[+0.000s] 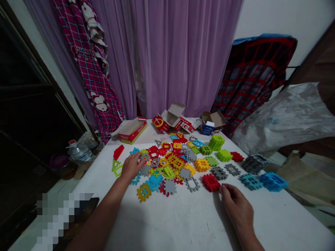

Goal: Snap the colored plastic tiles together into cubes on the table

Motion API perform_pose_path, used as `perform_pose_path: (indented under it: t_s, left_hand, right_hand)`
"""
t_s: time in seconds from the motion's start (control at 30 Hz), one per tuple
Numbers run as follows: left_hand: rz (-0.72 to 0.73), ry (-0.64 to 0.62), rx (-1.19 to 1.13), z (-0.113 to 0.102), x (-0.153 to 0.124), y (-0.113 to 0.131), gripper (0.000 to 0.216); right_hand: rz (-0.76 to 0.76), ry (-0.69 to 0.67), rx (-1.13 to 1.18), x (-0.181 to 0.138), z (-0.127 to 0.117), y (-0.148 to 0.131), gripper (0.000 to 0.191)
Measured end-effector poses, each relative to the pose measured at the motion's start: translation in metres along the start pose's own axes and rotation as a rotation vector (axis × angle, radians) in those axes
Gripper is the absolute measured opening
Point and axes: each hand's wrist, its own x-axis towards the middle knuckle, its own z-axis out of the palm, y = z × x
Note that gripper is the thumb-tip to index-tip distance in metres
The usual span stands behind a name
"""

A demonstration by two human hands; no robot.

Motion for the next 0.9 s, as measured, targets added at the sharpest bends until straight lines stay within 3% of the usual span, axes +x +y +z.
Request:
perform_pose_path:
  t_s: [0.1,0.2,0.4,0.63,0.9]
  left_hand:
    - [-0.044,-0.086,0.055,-0.004,0.003,0.009,0.057]
    - [-0.044,-0.091,0.082,-0.004,0.004,0.014,0.056]
    - [0.006,0.037,0.004,0.008,-0.003,0.017,0.047]
    - [0.052,0.216,-0.133,0.025,-0.017,0.021,0.047]
    - [0.082,0.304,-0.195,0.021,-0.020,0.022,0.044]
  right_hand:
    - [-0.042,0.023,0.031,0.000,0.005,0.004,0.054]
    - [-0.146,0.048,0.051,-0.002,0.010,0.008,0.056]
    - [-0.376,0.089,-0.068,-0.006,0.020,0.009,0.057]
    - [-0.461,0.121,-0.167,-0.004,0.028,0.002,0.049]
    - [-0.506,0.140,-0.197,-0.005,0.030,0.000,0.034]
